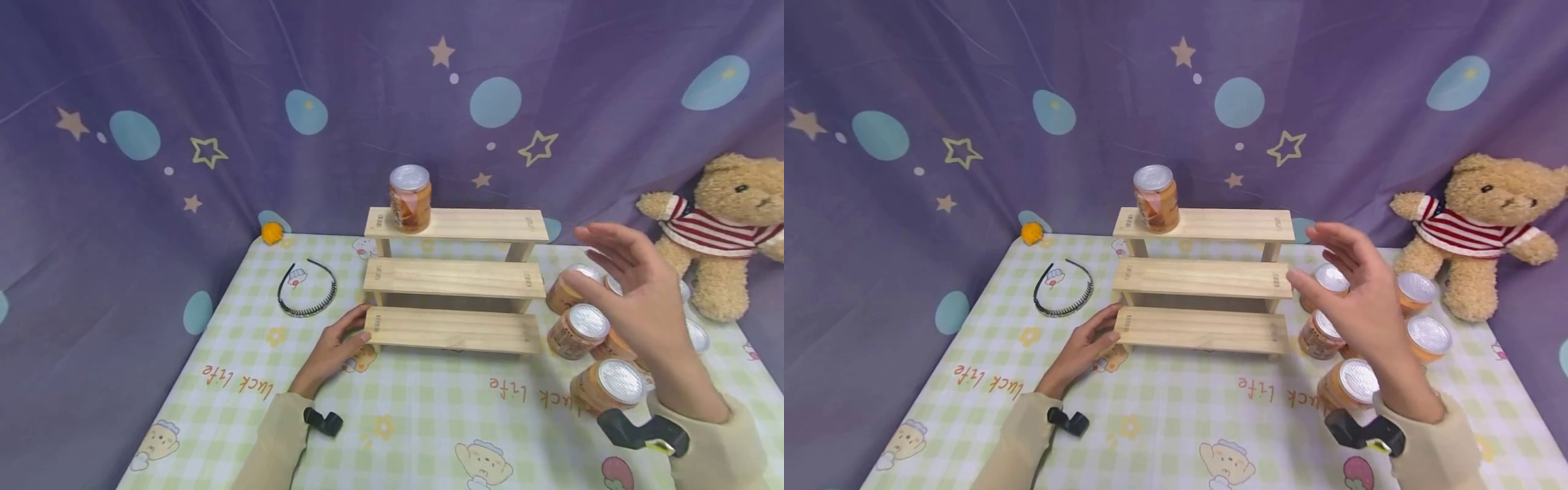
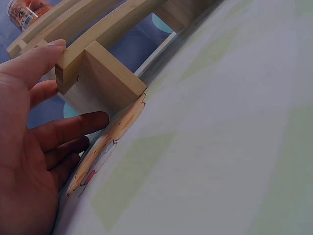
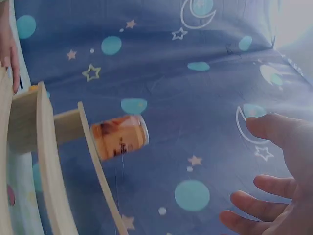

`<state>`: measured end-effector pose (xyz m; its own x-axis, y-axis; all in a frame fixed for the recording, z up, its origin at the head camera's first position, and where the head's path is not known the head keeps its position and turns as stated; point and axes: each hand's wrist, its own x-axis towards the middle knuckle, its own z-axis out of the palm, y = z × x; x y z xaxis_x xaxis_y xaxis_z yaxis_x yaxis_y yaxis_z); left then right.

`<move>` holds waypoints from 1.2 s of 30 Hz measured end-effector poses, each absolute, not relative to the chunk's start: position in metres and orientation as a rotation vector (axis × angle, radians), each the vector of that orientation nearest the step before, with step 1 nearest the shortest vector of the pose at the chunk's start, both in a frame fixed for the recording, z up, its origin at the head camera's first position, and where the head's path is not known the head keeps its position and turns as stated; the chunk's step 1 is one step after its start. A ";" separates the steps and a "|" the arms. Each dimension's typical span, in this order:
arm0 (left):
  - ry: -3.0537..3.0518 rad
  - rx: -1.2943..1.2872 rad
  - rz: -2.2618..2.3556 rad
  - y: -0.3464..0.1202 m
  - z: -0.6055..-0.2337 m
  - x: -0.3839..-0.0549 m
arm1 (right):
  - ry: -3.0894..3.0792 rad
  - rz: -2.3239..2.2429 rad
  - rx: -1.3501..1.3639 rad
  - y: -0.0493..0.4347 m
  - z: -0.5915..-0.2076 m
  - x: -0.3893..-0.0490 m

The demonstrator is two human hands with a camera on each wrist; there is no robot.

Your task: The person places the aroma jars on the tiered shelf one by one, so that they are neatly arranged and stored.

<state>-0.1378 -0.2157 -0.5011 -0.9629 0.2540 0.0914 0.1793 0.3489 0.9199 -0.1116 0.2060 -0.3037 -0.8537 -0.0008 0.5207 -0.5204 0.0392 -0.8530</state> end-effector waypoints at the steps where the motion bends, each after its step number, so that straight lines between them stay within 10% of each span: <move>1: 2.522 0.413 1.710 -0.216 -0.502 -0.138 | -1.924 1.880 0.545 0.210 -0.307 -0.109; 36: 2.483 0.349 1.730 -0.214 -0.499 -0.137 | -2.486 1.355 -0.190 0.298 -0.439 -0.026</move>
<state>-0.1375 -0.2136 -0.4989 -0.9692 0.2406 0.0523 0.1324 0.3301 0.9346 -0.0255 0.2979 -0.4390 -0.9453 0.2575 0.2002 -0.0287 0.5459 -0.8374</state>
